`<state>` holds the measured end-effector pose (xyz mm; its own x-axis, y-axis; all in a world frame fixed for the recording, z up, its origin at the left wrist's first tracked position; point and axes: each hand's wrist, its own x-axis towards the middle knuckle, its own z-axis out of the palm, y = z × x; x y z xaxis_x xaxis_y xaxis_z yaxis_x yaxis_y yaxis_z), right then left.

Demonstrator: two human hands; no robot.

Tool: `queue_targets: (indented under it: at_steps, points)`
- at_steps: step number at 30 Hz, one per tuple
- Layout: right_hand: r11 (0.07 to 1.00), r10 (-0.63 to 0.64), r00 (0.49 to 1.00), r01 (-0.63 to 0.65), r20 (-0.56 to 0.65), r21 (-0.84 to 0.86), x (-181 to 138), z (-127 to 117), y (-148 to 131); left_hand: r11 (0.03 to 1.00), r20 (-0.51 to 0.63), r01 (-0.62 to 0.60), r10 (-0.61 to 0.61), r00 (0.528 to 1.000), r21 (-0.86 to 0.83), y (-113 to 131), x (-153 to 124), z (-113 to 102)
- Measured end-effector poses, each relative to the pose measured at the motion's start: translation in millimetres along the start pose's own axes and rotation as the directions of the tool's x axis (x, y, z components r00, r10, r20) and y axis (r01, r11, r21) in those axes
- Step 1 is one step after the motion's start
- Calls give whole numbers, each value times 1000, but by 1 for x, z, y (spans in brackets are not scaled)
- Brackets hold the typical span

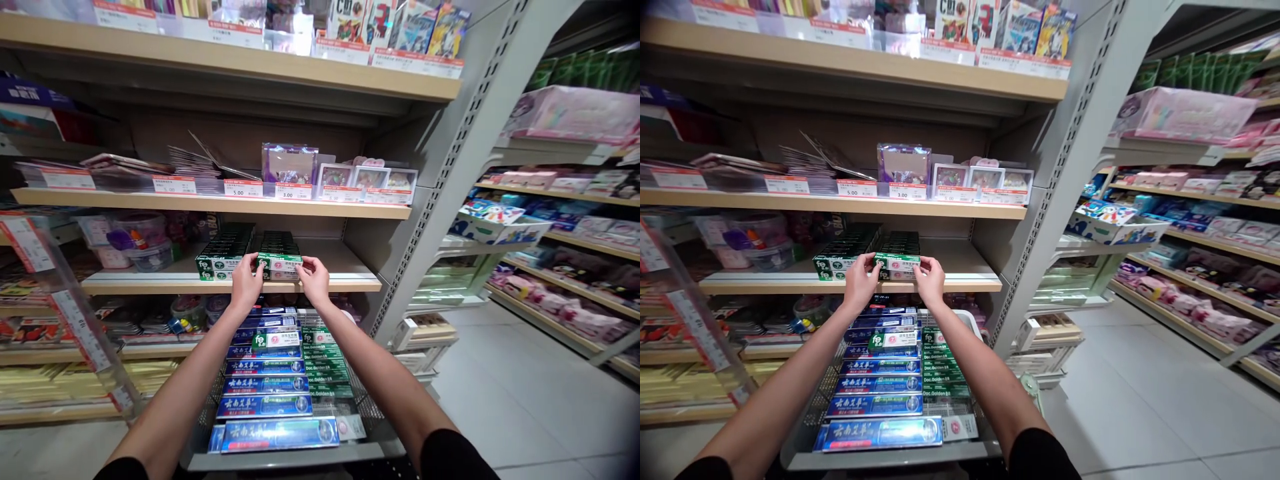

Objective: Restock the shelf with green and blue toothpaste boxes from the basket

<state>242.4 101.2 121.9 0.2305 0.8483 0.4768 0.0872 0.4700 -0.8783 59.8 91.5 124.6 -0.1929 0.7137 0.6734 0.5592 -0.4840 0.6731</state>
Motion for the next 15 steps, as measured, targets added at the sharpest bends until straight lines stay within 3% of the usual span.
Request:
queue_targets:
  at_steps: [4, 8, 15]
  points:
    - [995, -32, 999, 29, -40, -92, 3, 7, 20, 984, 65, -97, 88, 994, 149, -11, 2, 7]
    - [983, -89, 993, 75, -79, -166, 7, 9, 26, 980, 57, -95, 86, 995, 173, -12, 6, 14]
    - [972, -66, 995, 47, -73, -228, 15, 13, 32, 965, 58, -91, 79, 995, 247, -11, 12, 23]
